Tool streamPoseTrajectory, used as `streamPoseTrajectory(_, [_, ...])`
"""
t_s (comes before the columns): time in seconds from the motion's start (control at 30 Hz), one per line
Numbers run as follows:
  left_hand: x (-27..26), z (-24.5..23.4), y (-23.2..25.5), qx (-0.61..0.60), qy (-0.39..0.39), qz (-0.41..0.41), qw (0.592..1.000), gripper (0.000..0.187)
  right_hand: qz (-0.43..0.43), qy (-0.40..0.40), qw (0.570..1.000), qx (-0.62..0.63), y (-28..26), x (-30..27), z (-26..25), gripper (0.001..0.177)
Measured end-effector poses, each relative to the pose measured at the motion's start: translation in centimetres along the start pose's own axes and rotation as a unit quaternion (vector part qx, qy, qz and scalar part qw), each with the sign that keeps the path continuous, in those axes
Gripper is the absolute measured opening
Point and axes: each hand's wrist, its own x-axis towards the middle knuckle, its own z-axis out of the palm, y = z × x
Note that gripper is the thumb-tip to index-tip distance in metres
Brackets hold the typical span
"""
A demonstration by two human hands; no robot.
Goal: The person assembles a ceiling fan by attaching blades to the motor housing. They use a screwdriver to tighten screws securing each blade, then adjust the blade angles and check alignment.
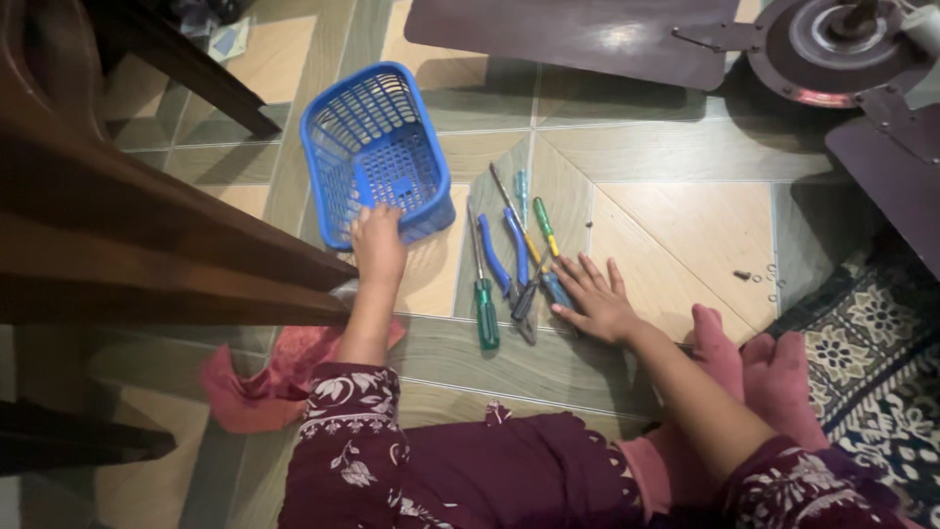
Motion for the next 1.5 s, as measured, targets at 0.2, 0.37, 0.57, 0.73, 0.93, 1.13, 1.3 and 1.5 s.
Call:
streamPoseTrajectory(0.2, [0.7, -1.2, 5.2, -0.05, 0.031, -0.021, 0.998, 0.043, -0.016, -0.021, 0.98, 0.196, 0.9, 0.0, -3.6, 0.053])
streamPoseTrajectory(0.37, [-0.8, 0.2, 12.6, -0.195, -0.09, 0.087, 0.973, 0.024, 0.058, 0.103, 0.937, 0.329, 3.1, -3.5, -9.2, 0.051])
streamPoseTrajectory(0.57, [-3.4, 2.0, 18.9, -0.239, -0.204, 0.119, 0.942, 0.018, 0.23, 0.348, 0.895, -0.16, 12.4, -12.8, -18.8, 0.091])
streamPoseTrajectory(0.73, [-5.8, 3.9, 23.4, -0.254, -0.227, 0.129, 0.931, 0.017, 0.312, 0.266, 0.897, -0.165, 21.3, -18.8, -21.0, 0.083])
streamPoseTrajectory(0.93, [-8.3, 5.8, 29.2, -0.248, -0.203, 0.094, 0.943, 0.018, 0.244, 0.259, 0.921, -0.157, 26.7, -21.4, -21.8, 0.079])
streamPoseTrajectory(1.13, [-7.0, 7.7, 29.1, -0.153, -0.116, 0.085, 0.978, 0.023, 0.252, 0.259, 0.921, -0.147, 26.1, -21.4, -22.2, 0.075])
streamPoseTrajectory(1.3, [-5.3, 7.9, 23.7, 0.198, -0.082, 0.009, 0.977, 0.058, 0.225, 0.262, 0.908, -0.239, 23.4, -23.7, -22.5, 0.076])
streamPoseTrajectory(1.5, [-2.4, 7.2, 14.6, 0.081, 0.049, -0.092, 0.991, 0.085, 0.098, 0.294, 0.921, -0.234, 20.4, -22.4, -21.0, 0.067])
